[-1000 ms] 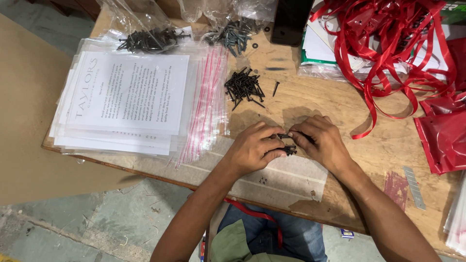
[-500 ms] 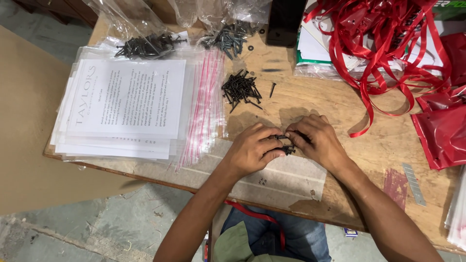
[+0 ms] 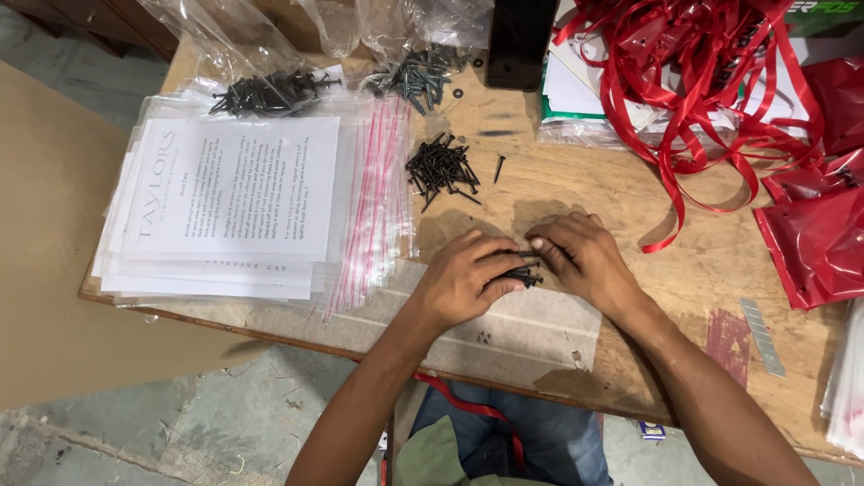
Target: Sorting various screws and packaging them into bags and preparing ribbons on a workbench.
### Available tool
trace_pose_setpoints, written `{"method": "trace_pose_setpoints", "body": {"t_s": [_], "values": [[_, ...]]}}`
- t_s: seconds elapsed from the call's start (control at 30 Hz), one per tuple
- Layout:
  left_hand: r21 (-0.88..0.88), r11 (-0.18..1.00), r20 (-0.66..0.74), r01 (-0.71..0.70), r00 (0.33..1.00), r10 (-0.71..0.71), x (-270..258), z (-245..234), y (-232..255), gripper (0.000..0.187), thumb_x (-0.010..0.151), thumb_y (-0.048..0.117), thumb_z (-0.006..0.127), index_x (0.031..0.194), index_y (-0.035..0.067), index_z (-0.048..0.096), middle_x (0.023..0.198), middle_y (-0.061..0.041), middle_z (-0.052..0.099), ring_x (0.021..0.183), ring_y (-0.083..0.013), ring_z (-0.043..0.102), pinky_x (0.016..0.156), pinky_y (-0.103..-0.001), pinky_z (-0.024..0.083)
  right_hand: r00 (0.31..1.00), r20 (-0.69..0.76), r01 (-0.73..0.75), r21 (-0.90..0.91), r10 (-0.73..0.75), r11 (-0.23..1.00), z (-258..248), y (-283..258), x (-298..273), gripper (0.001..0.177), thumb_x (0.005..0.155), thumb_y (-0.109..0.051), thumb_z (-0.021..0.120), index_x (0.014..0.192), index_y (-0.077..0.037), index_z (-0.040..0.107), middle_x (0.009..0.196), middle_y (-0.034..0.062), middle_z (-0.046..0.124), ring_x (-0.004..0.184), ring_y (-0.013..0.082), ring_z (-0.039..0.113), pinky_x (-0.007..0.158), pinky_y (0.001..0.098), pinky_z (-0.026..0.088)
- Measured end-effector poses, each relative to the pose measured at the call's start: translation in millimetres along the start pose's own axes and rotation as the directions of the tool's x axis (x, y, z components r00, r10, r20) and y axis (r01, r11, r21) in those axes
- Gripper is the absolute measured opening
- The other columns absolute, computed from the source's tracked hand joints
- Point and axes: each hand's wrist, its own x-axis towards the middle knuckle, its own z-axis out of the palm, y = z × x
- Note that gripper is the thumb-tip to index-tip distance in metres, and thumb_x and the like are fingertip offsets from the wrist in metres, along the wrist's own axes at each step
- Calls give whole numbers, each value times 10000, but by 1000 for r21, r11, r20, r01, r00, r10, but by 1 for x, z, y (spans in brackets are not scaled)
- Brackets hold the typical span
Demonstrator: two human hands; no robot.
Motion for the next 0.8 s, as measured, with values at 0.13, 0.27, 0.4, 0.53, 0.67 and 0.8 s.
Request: {"method": "trace_pose_setpoints", "body": {"t_s": [0.13,0.27,0.4,0.53,0.67,0.8], "values": [[13,1000,0,29,1000,-29,-2,2,-1,483,871,341,786,1269,82,698,1197,-110,714,1066,-300,655,916,-419,541,999,-32,-35,37,37,999,0,4,-1,169,960,-118,693,1104,-36,721,1011,116,737,912,297,669,844,405,496],[-17,998,18,55,998,-54,-2,-1,-2,575,889,365,778,1362,80,618,1214,-123,709,1073,-306,649,928,-430,536,995,-23,-94,84,96,992,0,3,-1,182,956,-74,669,1127,-36,716,1018,129,730,930,305,677,855,406,515],[-26,998,16,61,998,-61,-3,-1,-2,594,891,377,770,1377,71,617,1228,-118,702,1085,-309,649,931,-431,536,994,-10,-107,100,108,989,-1,4,-1,184,951,-45,654,1123,-37,718,1011,126,730,923,302,676,849,400,517],[-14,998,3,59,998,-59,-4,-2,-1,632,844,411,785,1362,87,624,1265,-115,694,1109,-312,650,942,-433,539,996,4,-91,100,91,991,-1,7,-1,192,946,-25,647,1123,-35,720,1004,128,726,924,304,670,849,400,515],[-30,996,33,79,996,-78,-1,-4,-1,639,819,406,794,1349,88,631,1275,-116,687,1127,-316,648,950,-438,544,996,10,-88,113,87,990,1,11,-3,197,948,-14,646,1129,-33,721,1016,119,732,925,288,674,847,391,523],[-34,999,2,42,999,-42,-2,-3,-2,619,820,400,799,1318,64,652,1284,-128,666,1149,-331,645,956,-439,545,993,16,-116,153,115,981,-5,4,0,196,937,-30,667,1125,-33,725,1026,111,734,930,263,684,812,369,542]]}}
